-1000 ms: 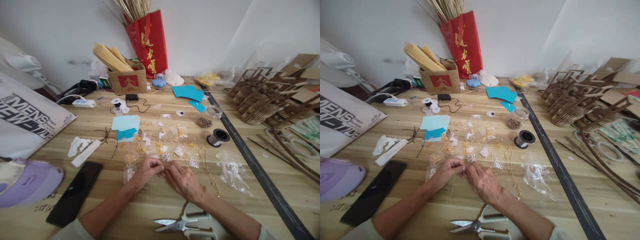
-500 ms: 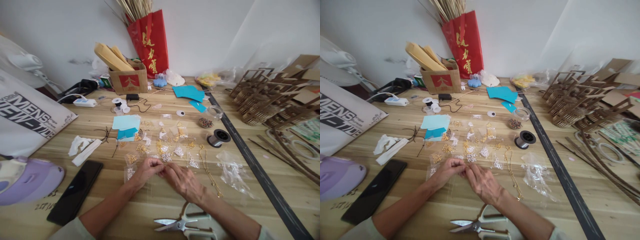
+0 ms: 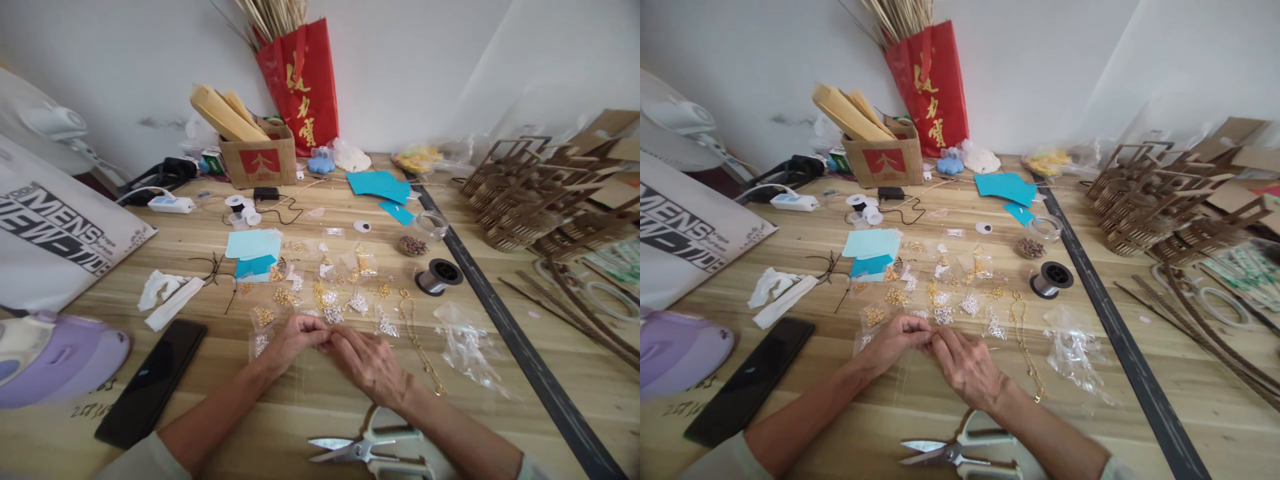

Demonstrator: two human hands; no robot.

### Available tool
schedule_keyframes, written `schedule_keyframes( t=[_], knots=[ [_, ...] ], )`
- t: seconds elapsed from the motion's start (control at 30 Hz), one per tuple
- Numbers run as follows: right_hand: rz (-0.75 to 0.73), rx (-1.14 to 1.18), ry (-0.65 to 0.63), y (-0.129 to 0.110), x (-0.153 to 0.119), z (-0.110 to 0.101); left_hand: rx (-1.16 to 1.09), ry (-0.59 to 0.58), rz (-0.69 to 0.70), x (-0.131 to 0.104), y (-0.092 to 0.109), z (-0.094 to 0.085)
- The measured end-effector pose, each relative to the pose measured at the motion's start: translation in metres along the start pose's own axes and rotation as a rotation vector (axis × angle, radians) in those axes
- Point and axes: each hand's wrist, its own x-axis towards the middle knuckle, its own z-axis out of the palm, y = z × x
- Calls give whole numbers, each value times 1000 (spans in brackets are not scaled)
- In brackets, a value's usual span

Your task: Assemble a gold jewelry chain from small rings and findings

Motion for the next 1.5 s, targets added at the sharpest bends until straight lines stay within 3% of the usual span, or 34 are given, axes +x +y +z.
schedule_keyframes(
  t=[0.6,1.07,1.5],
  knots=[
    [-42,31,39,2,1,-4,-82,-31,-36,0,1,0],
    [199,203,22,3,-1,8,56,-5,12,-2,5,3],
    [214,194,6,3,-3,10,82,18,32,-1,3,4]
  ],
)
